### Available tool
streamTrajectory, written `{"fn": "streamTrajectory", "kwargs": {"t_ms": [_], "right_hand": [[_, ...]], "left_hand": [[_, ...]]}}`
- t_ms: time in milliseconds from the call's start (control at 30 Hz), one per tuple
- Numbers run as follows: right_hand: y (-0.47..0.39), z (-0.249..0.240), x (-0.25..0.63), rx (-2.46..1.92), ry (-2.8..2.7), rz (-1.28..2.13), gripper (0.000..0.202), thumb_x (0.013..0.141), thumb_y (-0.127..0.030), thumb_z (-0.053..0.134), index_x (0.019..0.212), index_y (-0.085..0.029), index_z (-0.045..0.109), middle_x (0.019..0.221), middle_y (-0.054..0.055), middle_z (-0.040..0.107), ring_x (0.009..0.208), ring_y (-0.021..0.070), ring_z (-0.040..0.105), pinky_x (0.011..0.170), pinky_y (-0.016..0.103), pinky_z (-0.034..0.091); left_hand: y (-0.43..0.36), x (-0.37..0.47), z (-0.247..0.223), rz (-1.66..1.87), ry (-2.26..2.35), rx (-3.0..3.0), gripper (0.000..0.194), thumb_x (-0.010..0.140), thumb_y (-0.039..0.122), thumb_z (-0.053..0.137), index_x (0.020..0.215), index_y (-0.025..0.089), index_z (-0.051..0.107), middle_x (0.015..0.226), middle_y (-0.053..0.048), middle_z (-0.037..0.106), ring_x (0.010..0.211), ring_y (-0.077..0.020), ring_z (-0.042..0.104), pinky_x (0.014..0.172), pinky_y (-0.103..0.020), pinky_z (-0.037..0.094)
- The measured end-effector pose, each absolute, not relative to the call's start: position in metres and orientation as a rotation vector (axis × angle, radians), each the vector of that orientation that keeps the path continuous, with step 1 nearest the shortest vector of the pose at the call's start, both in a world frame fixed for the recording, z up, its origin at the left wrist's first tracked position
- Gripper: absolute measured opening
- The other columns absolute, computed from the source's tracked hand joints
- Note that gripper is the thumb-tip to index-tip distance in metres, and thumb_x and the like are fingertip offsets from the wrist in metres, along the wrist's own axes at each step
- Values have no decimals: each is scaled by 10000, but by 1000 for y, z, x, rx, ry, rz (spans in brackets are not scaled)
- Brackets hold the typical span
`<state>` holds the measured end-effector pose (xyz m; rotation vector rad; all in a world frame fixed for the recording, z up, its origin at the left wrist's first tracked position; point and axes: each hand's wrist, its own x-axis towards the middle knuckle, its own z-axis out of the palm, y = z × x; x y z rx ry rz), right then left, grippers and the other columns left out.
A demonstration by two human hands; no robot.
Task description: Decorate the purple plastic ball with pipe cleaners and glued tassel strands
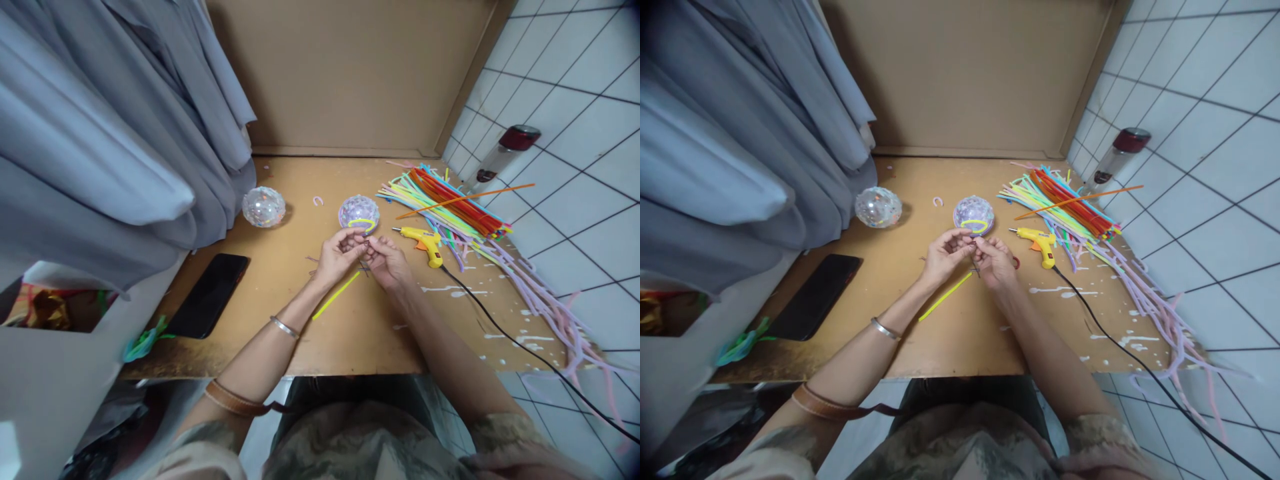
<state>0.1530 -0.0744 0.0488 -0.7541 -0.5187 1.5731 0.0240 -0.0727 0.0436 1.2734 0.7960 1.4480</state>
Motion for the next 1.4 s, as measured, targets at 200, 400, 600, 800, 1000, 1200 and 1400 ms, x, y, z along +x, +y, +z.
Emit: {"fn": "streamTrajectory", "kwargs": {"t_ms": [200, 400, 600, 800, 1000, 1200, 1400], "right_hand": [[-78, 57, 153, -755, -467, 1653, 408, 632, -59, 862, 614, -202, 480, 570, -70, 596, 533, 63, 546, 512, 180, 455], [-83, 70, 151, -735, -351, 1769, 303, 704, -18, 768, 638, -185, 524, 630, -55, 643, 492, 36, 482, 464, 155, 415], [-84, 72, 156, -717, -448, 1913, 280, 709, -15, 742, 667, -178, 520, 593, -68, 585, 460, 25, 445, 430, 141, 364], [-83, 69, 159, -770, -470, 1935, 269, 679, 10, 692, 720, -190, 518, 552, -81, 552, 468, 40, 473, 448, 146, 348], [-85, 72, 157, -787, -391, 1943, 301, 599, 31, 653, 721, -194, 495, 542, -83, 568, 447, 44, 471, 450, 154, 347], [-83, 63, 158, -773, -498, 1916, 308, 624, -22, 726, 761, -205, 520, 597, -81, 593, 507, 57, 508, 508, 178, 420], [-85, 64, 157, -979, -926, 1397, 300, 647, -300, 863, 853, -214, 662, 668, -49, 625, 585, 89, 544, 552, 220, 456]], "left_hand": [[-68, 22, 34, 1479, 767, 1399, 393, 694, 401, 871, 1013, 188, 785, 921, -49, 716, 783, -128, 661, 774, -269, 546], [-64, 18, 30, 1475, 797, 1460, 469, 699, 418, 884, 1119, 233, 790, 990, -51, 697, 739, -107, 593, 725, -253, 512], [-63, 5, 45, 1387, 618, 1591, 356, 743, 404, 869, 1067, 266, 820, 1055, -73, 723, 1015, -177, 658, 968, -329, 502], [-64, 0, 50, 1343, 542, 1634, 259, 757, 411, 858, 975, 271, 841, 1005, -71, 729, 998, -180, 669, 974, -353, 515], [-68, 4, 50, 1423, 549, 1628, 166, 793, 405, 830, 869, 258, 845, 954, -72, 734, 953, -175, 683, 937, -358, 537], [-68, 7, 51, 1443, 623, 1574, 163, 780, 396, 838, 816, 238, 834, 982, -81, 740, 982, -188, 685, 958, -380, 529], [-68, 8, 57, 1488, 783, 1349, 260, 693, 441, 875, 752, 199, 802, 909, -72, 776, 815, -151, 675, 820, -318, 540]]}}
